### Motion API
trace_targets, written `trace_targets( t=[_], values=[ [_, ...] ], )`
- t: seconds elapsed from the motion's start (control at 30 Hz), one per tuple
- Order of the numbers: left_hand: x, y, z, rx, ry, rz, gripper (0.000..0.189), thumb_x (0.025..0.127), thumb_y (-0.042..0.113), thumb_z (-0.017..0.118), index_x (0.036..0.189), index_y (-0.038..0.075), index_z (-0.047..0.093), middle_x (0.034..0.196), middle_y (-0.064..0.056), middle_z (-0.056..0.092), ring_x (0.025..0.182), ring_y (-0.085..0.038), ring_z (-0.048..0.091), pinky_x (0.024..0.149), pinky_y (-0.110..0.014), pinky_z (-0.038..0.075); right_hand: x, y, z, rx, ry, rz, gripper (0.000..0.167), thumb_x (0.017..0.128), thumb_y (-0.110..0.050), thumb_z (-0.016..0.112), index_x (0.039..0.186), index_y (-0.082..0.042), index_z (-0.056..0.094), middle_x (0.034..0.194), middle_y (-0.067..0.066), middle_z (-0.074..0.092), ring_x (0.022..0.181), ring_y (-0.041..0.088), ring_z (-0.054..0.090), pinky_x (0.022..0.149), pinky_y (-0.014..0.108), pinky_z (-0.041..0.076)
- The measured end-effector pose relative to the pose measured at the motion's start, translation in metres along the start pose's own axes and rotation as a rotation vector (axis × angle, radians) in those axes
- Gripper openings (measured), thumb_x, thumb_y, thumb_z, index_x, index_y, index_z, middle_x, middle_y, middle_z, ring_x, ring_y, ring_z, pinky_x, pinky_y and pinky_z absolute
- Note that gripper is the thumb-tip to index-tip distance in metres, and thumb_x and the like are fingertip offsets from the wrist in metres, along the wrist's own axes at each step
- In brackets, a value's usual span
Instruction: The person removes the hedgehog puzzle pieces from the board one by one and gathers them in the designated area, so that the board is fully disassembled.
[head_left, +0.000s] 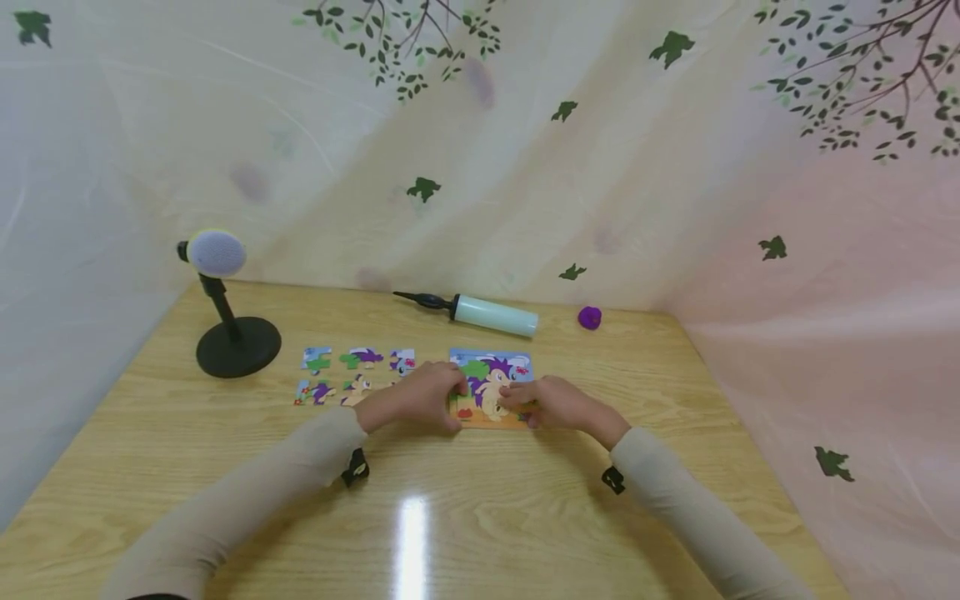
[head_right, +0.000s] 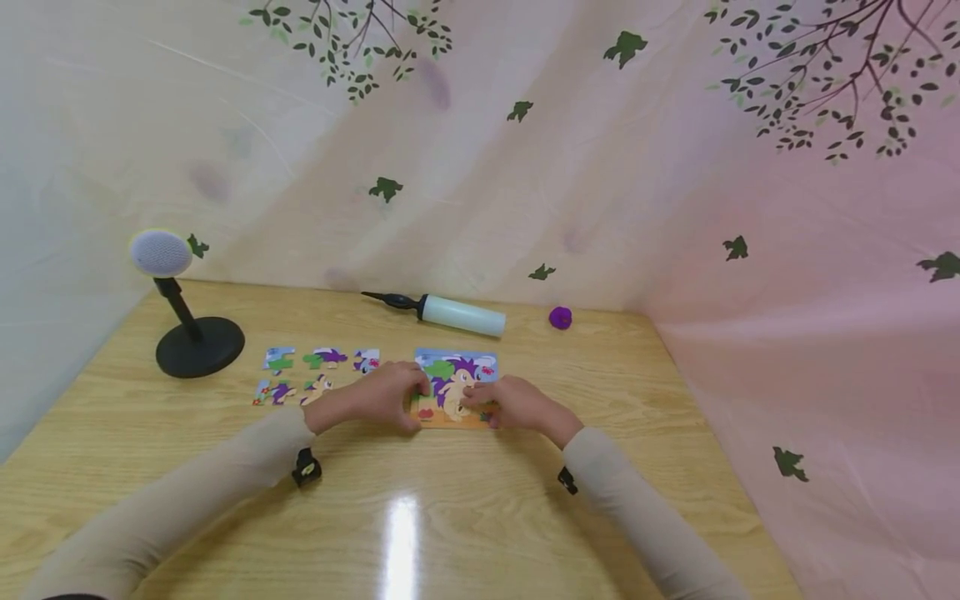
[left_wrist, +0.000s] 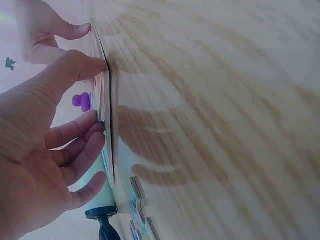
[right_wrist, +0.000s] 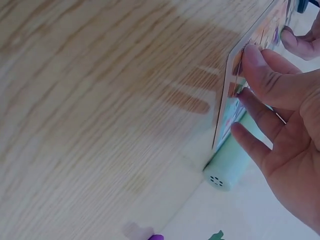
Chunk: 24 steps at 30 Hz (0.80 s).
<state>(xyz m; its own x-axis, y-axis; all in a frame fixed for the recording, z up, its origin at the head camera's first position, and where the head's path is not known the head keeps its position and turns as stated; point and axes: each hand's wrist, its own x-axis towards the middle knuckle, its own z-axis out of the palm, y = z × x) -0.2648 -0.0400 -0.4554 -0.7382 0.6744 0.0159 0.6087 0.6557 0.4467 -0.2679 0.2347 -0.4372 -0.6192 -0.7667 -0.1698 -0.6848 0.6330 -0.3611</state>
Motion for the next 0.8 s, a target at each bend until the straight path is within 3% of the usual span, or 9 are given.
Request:
trace_targets(
  t=[0.33, 0.47, 0.57, 0.8],
  values=[
    [0.0001, -0.0009, 0.001, -0.083, 0.01, -0.019, 0.045, 0.072, 0.022, 0.089, 0.107, 0.008, 0.064, 0.098, -0.001, 0.064, 0.089, -0.014, 0.057, 0.084, -0.031, 0.053, 0.0021, -0.0007, -0.0005, -0.062, 0.021, -0.003, 0.054, 0.085, 0.001, 0.077, 0.136, -0.012, 0.065, 0.145, 0.007, 0.059, 0.131, 0.031, 0.059, 0.085, 0.027, 0.047],
    [-0.0007, 0.0006, 0.0003, -0.128, 0.027, -0.015, 0.046, 0.073, 0.018, 0.09, 0.109, 0.006, 0.064, 0.102, -0.003, 0.065, 0.092, -0.015, 0.059, 0.086, -0.029, 0.054, 0.002, -0.0026, -0.0026, -0.075, 0.024, -0.014, 0.054, 0.084, 0.001, 0.078, 0.135, -0.01, 0.065, 0.144, 0.009, 0.06, 0.113, 0.026, 0.069, 0.075, 0.022, 0.043],
    [-0.0011, 0.0013, 0.0004, -0.147, 0.033, -0.021, 0.047, 0.073, 0.016, 0.09, 0.11, 0.005, 0.064, 0.104, -0.004, 0.066, 0.094, -0.015, 0.059, 0.088, -0.03, 0.054, 0.0018, -0.0036, -0.0033, -0.07, 0.026, -0.019, 0.054, 0.084, 0.001, 0.078, 0.135, -0.009, 0.065, 0.143, 0.009, 0.06, 0.108, 0.024, 0.07, 0.07, 0.02, 0.039],
    [-0.0024, 0.0043, -0.0022, -0.157, 0.048, -0.025, 0.046, 0.075, 0.017, 0.089, 0.113, 0.004, 0.066, 0.106, -0.006, 0.067, 0.096, -0.017, 0.06, 0.089, -0.033, 0.054, 0.0017, -0.005, -0.0038, -0.05, 0.023, -0.007, 0.052, 0.085, 0.001, 0.077, 0.135, -0.01, 0.065, 0.144, 0.009, 0.06, 0.116, 0.025, 0.068, 0.075, 0.021, 0.042]
  ],
)
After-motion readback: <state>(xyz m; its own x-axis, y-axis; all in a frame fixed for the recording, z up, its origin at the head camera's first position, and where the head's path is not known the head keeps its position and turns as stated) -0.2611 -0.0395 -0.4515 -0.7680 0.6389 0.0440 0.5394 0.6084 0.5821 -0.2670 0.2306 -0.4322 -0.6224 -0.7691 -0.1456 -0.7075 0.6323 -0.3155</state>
